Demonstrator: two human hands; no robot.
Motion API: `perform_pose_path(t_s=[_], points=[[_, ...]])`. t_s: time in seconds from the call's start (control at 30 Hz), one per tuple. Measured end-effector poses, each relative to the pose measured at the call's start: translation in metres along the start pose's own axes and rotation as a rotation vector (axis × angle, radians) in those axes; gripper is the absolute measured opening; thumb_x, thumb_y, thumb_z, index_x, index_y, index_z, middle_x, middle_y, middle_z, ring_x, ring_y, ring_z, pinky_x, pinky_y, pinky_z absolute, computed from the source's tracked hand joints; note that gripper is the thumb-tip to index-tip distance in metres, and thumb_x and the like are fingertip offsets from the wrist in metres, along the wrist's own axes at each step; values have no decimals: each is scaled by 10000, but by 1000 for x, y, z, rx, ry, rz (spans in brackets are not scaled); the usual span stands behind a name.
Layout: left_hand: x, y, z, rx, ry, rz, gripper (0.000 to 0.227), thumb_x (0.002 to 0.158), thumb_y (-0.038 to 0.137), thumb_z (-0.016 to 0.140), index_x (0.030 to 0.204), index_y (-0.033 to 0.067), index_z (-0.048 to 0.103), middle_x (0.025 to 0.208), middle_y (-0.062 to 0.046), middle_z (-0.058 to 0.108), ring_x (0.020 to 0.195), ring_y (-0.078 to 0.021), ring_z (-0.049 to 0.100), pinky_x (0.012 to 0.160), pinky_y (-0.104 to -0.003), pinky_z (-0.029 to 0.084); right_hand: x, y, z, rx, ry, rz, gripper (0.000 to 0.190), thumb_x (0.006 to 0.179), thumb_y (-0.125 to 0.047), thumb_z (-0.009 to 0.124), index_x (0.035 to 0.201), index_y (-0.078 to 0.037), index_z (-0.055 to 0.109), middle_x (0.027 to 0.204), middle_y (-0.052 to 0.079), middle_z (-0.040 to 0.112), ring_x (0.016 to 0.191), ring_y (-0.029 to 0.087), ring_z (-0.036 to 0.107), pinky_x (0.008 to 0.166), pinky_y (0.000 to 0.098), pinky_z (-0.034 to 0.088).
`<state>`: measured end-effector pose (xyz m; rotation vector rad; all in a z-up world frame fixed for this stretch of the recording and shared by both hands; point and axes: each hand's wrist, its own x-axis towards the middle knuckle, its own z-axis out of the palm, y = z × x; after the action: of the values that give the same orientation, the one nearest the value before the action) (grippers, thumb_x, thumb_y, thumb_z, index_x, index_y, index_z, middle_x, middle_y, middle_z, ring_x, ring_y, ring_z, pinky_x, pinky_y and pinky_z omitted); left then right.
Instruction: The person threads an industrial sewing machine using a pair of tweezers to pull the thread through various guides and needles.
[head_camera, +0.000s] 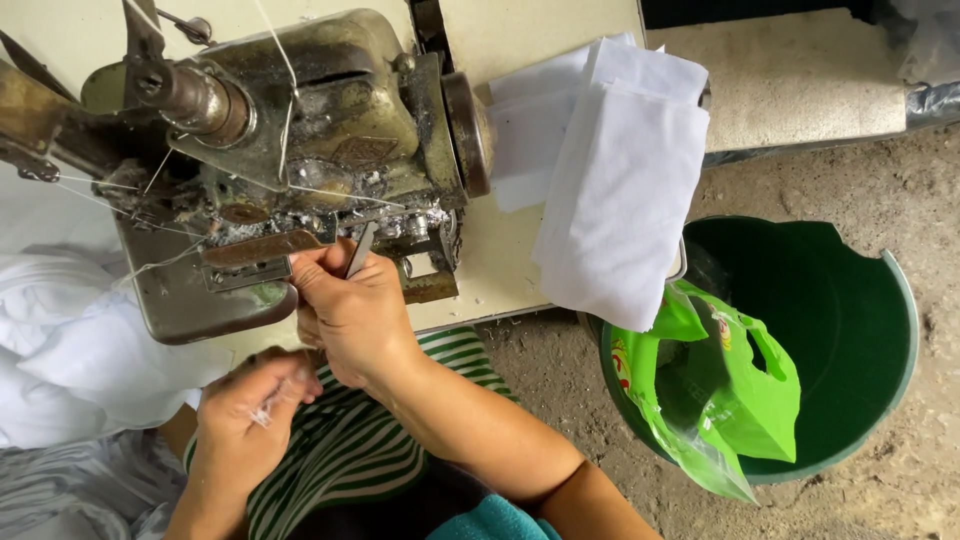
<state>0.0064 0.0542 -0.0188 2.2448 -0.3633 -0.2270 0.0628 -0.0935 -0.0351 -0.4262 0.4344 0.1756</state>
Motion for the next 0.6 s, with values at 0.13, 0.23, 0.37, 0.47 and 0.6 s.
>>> perform_pose_path(t_s=[0.13,0.23,0.37,0.47,0.6], points=[[-10,-5,0,-15,-211,214,316,817,8,749,1093,163,747,814,27,799,665,-69,777,723,-224,712,-10,-18,-9,-100,-133,-103,204,1037,-88,614,834,-72,631,652,61,621,434,66,340,359,237,222],[-7,20,0,-108,-409,256,342,834,-7,736,1128,165,754,752,40,677,671,-82,695,655,-234,593,-24,-36,-17,-160,-324,-142,180,1037,-114,619,861,-111,659,728,4,572,535,64,408,406,181,320],[-2,49,0,-294,-466,316,399,864,-95,637,1190,111,737,823,-21,669,695,-160,647,663,-290,573,-34,-41,-26,75,-293,-3,85,1040,-141,649,990,-101,704,688,-12,525,497,69,313,391,208,248],[4,71,-4,-297,-374,280,285,914,8,666,1177,83,746,849,-24,629,685,-144,603,651,-282,539,-39,-50,-23,166,-246,21,66,1048,-153,635,1006,-112,666,798,-10,547,532,61,273,447,200,231],[13,70,4,-135,-127,336,225,896,41,686,1114,53,743,957,-60,714,750,-149,712,677,-248,584,-37,-61,-23,369,-184,104,140,1113,-68,530,999,-67,611,1136,116,693,510,40,234,440,164,267]])
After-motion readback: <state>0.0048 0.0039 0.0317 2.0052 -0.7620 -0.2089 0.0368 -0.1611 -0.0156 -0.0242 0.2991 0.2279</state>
